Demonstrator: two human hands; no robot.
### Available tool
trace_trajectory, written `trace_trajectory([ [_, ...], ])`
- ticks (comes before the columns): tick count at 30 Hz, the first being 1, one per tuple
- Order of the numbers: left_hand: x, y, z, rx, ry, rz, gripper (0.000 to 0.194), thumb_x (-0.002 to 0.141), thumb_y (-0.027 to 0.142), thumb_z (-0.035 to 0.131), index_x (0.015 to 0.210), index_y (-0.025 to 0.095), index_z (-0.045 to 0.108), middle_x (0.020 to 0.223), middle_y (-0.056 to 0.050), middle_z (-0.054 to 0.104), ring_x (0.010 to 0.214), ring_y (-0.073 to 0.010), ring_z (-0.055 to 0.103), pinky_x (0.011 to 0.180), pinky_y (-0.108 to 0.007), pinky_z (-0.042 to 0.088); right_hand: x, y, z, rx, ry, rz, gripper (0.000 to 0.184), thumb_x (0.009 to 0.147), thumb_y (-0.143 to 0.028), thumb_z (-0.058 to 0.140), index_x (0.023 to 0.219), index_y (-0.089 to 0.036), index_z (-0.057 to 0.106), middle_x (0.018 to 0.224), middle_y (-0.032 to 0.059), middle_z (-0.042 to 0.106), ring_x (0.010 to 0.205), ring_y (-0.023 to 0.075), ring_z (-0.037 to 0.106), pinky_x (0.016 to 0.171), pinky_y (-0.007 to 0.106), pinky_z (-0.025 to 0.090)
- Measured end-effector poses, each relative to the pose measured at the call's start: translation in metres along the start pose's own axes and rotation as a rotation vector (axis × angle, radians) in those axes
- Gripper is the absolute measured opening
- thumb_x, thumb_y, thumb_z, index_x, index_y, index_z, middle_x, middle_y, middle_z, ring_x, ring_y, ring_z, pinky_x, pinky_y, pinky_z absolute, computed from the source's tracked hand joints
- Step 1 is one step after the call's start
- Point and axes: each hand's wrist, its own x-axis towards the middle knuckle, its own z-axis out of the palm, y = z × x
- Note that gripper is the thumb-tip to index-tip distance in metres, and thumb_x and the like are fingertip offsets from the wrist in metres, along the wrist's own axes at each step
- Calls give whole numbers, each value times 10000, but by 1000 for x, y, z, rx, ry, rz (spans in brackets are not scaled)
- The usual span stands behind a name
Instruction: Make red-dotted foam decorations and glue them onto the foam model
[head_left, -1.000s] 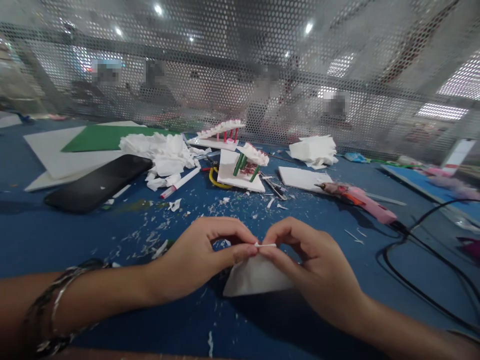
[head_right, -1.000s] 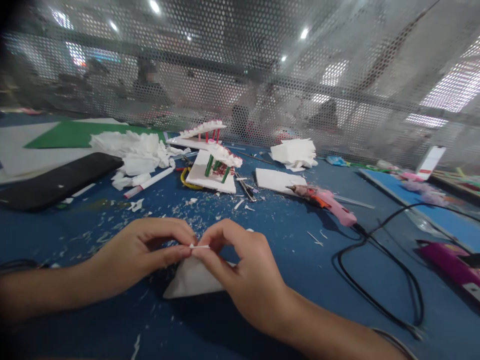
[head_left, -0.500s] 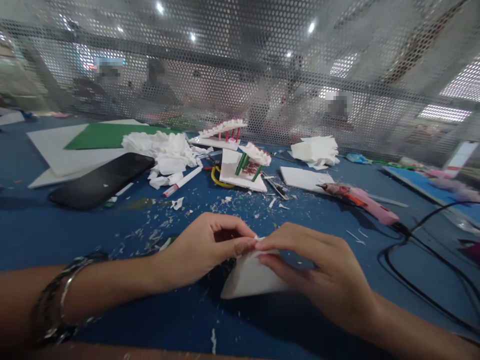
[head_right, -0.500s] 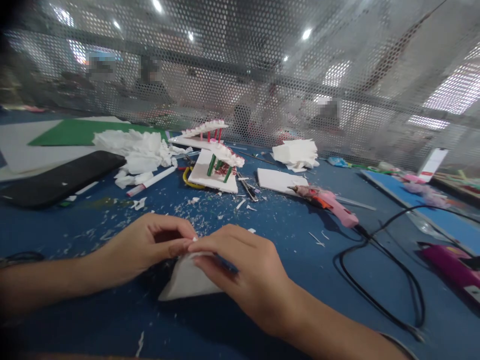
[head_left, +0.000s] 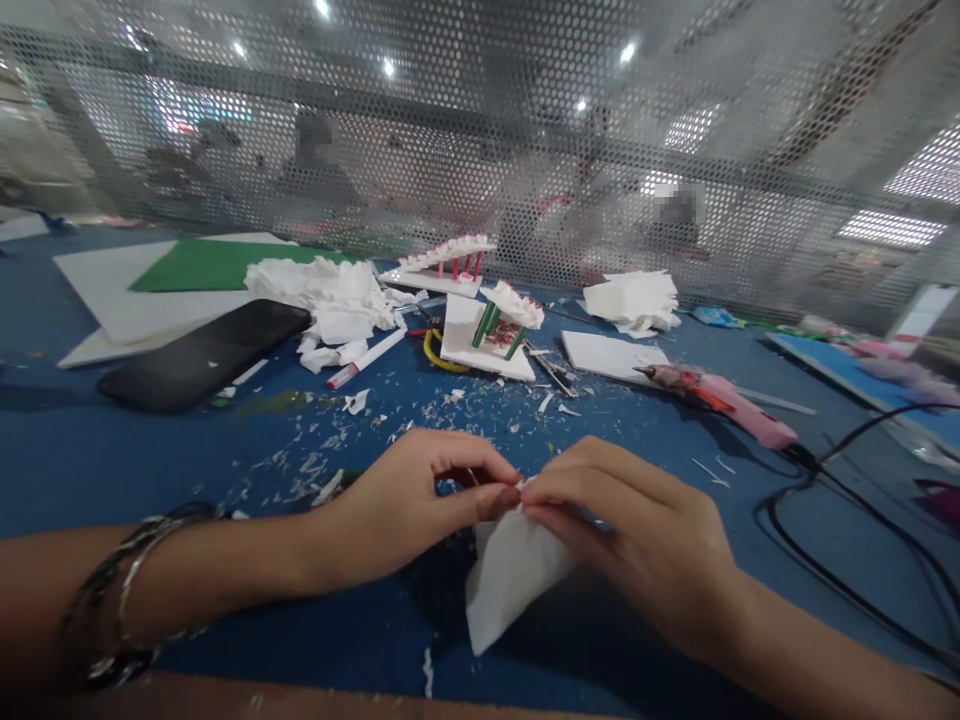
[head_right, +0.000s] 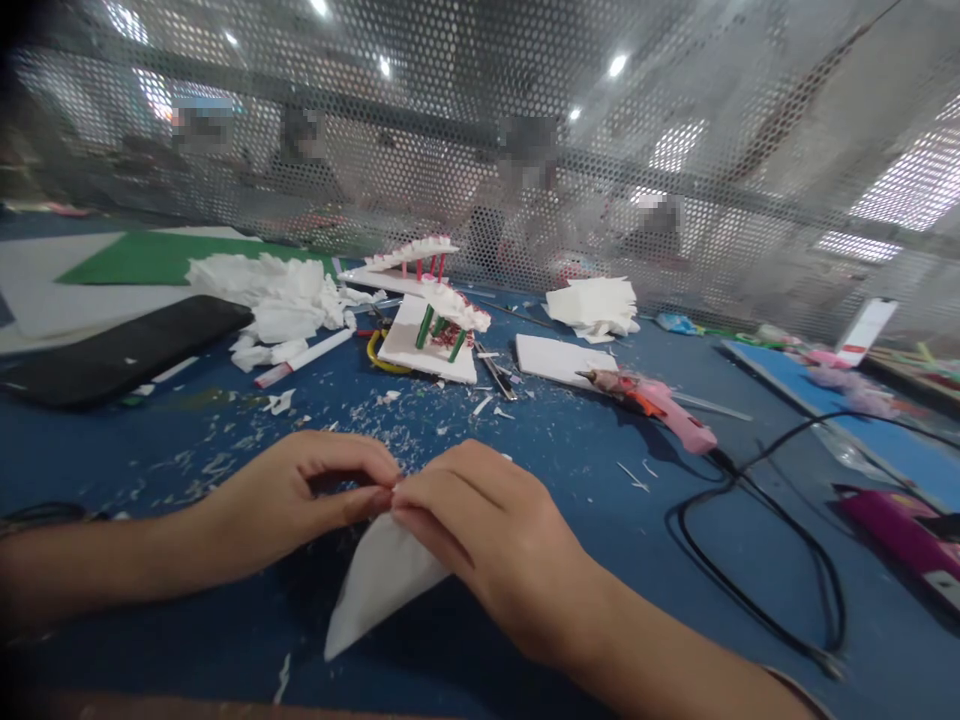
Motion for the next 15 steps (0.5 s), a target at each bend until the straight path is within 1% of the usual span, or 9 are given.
trace_trajectory([
  [5, 0, -2, 0, 64, -2, 64, 131, 768, 184, 502, 731, 177, 627, 720, 31, 617, 676, -74, 555, 610, -144, 410, 1, 3, 1, 8, -76, 107, 55, 787, -186, 509, 734, -172, 516, 668, -19, 563, 612, 60, 515, 577, 144, 416],
  [8, -1, 0, 1, 110, 9, 113, 155, 773, 157, 483, 705, 163, 621, 704, 21, 618, 674, -78, 558, 625, -151, 409, 1, 3, 1, -1, -81, 152, 67, 794, -200, 496, 731, -179, 500, 658, -30, 553, 590, 52, 506, 556, 135, 403],
  [11, -3, 2, 2, 130, 20, 160, 90, 741, 200, 549, 707, 153, 616, 681, 17, 610, 641, -82, 551, 605, -153, 413, 0, 2, 2, -2, -84, 186, 73, 792, -204, 496, 722, -184, 491, 656, -36, 547, 581, 50, 501, 547, 134, 394],
  [13, -4, 2, 2, 149, 25, 179, 77, 724, 223, 580, 731, 155, 617, 697, 16, 614, 645, -84, 552, 610, -154, 417, 0, 1, 2, 8, -85, 198, 77, 788, -205, 500, 715, -185, 489, 657, -38, 547, 581, 49, 500, 549, 133, 390],
  [15, -4, 1, 2, 181, 33, 188, 83, 747, 214, 555, 752, 164, 622, 728, 13, 626, 675, -85, 558, 632, -157, 417, 0, 1, 2, 29, -84, 217, 79, 786, -206, 503, 711, -184, 492, 650, -41, 550, 579, 47, 502, 548, 130, 387],
])
